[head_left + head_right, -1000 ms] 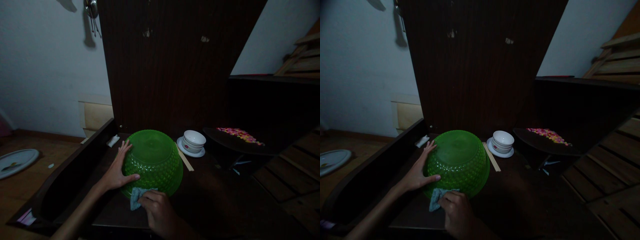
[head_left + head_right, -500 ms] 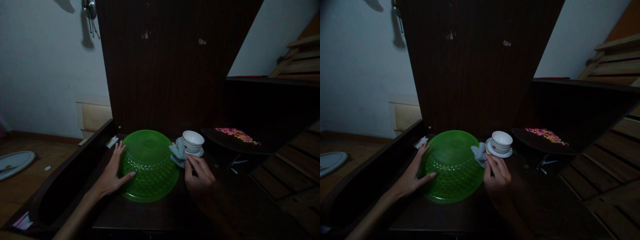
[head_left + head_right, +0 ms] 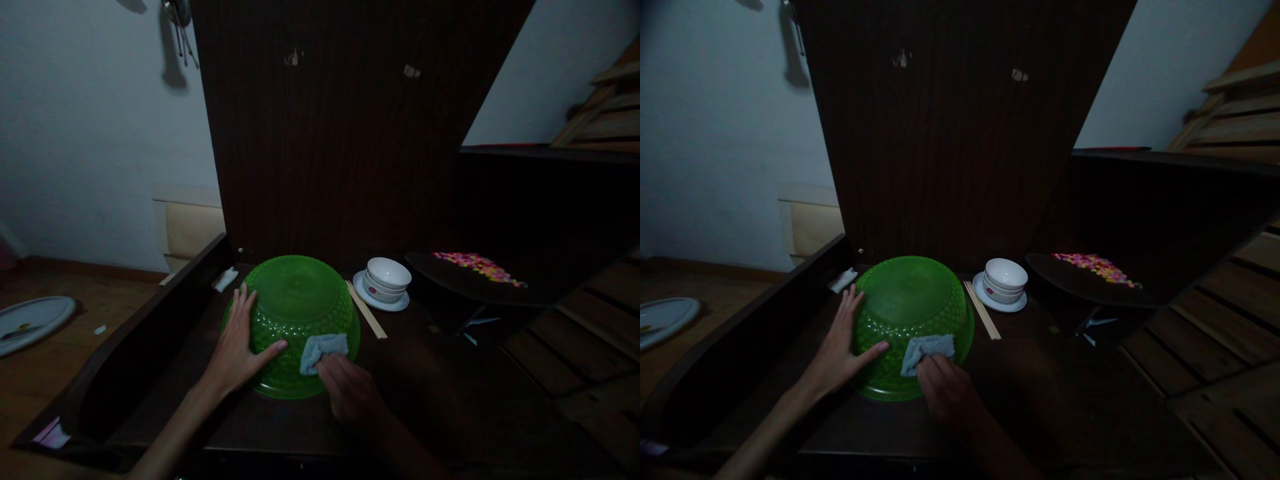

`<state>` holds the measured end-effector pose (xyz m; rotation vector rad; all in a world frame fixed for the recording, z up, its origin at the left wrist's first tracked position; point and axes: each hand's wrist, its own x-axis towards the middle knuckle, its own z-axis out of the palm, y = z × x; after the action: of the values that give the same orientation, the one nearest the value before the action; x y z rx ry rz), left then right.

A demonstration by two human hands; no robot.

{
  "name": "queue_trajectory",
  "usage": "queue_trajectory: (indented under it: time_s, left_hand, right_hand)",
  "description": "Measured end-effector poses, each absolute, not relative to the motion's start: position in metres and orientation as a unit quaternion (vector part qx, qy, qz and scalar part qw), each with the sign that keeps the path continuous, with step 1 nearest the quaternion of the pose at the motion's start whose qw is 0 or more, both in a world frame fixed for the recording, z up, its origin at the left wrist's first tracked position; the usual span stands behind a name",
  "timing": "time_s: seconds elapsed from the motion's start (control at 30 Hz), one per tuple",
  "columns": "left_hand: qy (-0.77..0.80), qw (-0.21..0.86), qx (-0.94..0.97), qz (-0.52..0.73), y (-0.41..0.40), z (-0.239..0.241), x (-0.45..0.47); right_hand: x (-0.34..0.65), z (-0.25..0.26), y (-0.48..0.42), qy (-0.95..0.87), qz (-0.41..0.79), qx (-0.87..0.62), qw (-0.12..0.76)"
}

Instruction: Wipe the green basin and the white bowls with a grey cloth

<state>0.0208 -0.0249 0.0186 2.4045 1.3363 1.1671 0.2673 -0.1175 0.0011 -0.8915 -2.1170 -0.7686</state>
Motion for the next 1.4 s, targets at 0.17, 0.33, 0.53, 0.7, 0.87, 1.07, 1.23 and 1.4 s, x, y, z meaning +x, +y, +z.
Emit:
queue_trajectory:
  time_s: [0.17, 0.33, 0.53, 0.7, 0.87, 1.07, 1.23, 1.4]
  left_hand:
    - [0.446, 0.087, 0.802, 0.387, -0.024, 0.021, 0.022]
    - [0.438, 0.122, 0.802, 0.387, -0.019, 0.023, 0.018]
    - [0.417, 0.199, 0.792, 0.400, 0.004, 0.029, 0.008]
    - [0.441, 0.223, 0.763, 0.417, 0.025, 0.037, 0.005]
    - [0.463, 0.223, 0.742, 0.431, 0.014, 0.033, -0.001]
    - [0.455, 0.204, 0.765, 0.407, -0.021, 0.021, 0.005]
    - [0.455, 0.165, 0.774, 0.408, -0.028, 0.017, 0.013]
    - [0.457, 0.166, 0.781, 0.392, -0.027, 0.019, 0.009]
  right_hand:
    - [0.249, -0.025, -0.128, -0.882, -0.162, -0.371, 0.242]
    - [0.240, -0.015, -0.130, -0.899, -0.067, -0.398, 0.168]
    - [0.207, -0.009, -0.132, -0.890, 0.009, -0.394, 0.229]
    - [0.183, -0.003, -0.121, -0.837, 0.070, -0.367, 0.400]
    - [0.217, 0.037, -0.114, -0.730, -0.004, -0.399, 0.554]
    - [0.285, 0.079, -0.113, -0.606, -0.282, -0.498, 0.553]
    - [0.286, 0.058, -0.098, -0.743, -0.280, -0.416, 0.443]
    - [0.279, 0.028, -0.102, -0.816, -0.245, -0.357, 0.384]
